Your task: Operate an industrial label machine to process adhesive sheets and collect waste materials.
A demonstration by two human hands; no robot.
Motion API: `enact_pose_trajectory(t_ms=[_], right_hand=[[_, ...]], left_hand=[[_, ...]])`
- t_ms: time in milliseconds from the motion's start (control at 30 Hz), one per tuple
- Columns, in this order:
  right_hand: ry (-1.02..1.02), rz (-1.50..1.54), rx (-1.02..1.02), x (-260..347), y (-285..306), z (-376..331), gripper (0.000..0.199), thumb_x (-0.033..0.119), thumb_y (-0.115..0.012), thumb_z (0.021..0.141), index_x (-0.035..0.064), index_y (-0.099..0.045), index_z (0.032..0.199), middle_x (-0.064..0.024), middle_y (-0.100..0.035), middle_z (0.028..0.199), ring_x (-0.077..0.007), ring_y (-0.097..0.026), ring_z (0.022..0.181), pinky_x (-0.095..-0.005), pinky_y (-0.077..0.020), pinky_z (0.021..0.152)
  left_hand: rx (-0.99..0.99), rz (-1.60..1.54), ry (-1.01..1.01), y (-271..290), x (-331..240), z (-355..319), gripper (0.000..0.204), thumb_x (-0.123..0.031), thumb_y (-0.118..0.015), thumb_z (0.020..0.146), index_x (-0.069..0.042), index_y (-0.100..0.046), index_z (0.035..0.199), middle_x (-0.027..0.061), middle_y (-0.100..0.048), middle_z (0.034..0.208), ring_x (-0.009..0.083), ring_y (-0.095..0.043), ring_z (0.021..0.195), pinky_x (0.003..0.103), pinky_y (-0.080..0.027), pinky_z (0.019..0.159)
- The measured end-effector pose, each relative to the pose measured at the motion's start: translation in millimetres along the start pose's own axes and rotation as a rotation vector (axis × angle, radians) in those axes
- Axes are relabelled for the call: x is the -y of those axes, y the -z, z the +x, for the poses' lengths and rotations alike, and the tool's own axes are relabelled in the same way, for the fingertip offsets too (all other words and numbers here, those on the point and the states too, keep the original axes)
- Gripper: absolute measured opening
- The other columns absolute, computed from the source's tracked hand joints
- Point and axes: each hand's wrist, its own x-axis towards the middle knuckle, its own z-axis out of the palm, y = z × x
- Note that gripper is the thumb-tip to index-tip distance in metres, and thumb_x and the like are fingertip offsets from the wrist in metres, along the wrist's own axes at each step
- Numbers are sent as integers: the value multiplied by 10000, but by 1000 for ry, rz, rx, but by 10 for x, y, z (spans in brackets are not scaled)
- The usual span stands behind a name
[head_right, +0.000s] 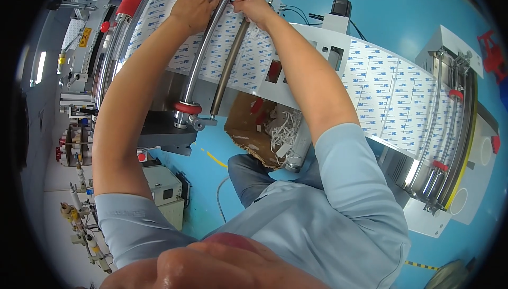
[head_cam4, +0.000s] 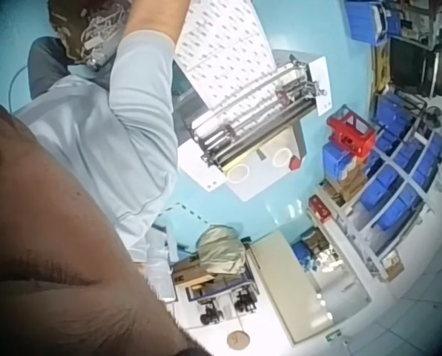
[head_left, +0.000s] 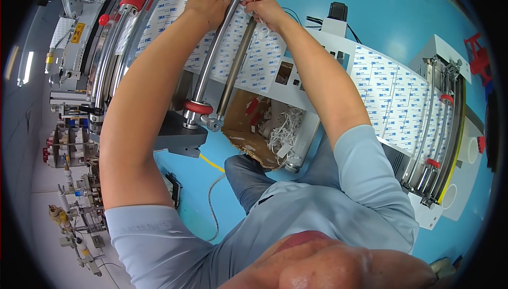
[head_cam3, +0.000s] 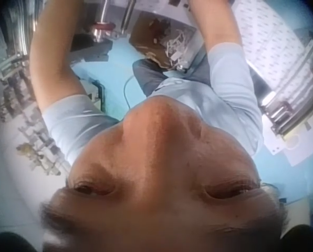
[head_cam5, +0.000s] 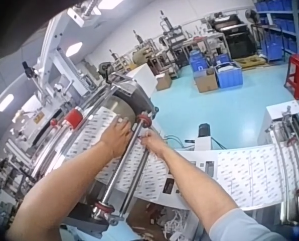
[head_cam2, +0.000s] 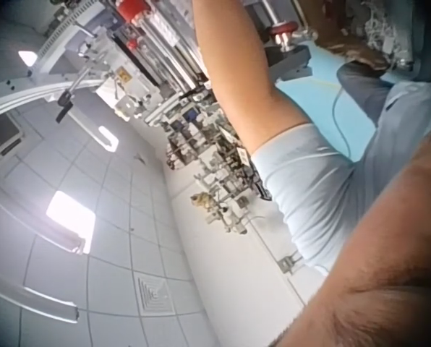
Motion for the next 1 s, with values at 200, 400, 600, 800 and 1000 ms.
enact_pose_trajectory(t_ms=[200, 400, 600, 800, 1000], right_hand=[[189, -245, -137, -127, -89, 89, 192, 21, -512, 796, 50, -572, 977, -36, -618, 855, -67, -437, 540, -230, -328, 447], [-34, -42, -30, 27, -29, -44, 189, 40, -497, 812, 73, -582, 978, -8, -578, 767, -67, -395, 498, -233, -322, 460], [118, -242, -16, 21, -98, -21, 190, 143, -606, 766, 54, -634, 932, -79, -630, 809, -169, -576, 647, -300, -455, 604], [358, -664, -165, -35, -132, 25, 184, 231, -626, 782, 115, -670, 917, -122, -663, 833, -258, -640, 752, -349, -494, 703], [356, -652, -245, -86, -221, -15, 180, 259, -602, 797, 145, -680, 913, -123, -658, 809, -287, -633, 751, -366, -492, 690]], left_hand=[[8, 15, 10, -13, -9, -15, 431, -254, -414, 881, -157, -454, 1299, 63, -358, 1399, 206, -233, 1347, 429, -108, 1111], [48, 49, 16, 0, -22, -22, 459, -255, -394, 888, -169, -417, 1338, 58, -325, 1424, 200, -201, 1361, 424, -81, 1117], [47, 37, 19, -45, -17, -20, 466, -260, -389, 890, -171, -408, 1348, 57, -317, 1431, 201, -193, 1365, 428, -78, 1117], [-7, 2, 20, -98, -2, -12, 442, -272, -384, 900, -154, -442, 1322, 62, -362, 1385, 209, -217, 1352, 442, -94, 1106], [41, -21, 24, -107, -3, -11, 475, -260, -396, 883, -167, -412, 1349, 55, -325, 1428, 208, -200, 1362, 435, -81, 1116]])
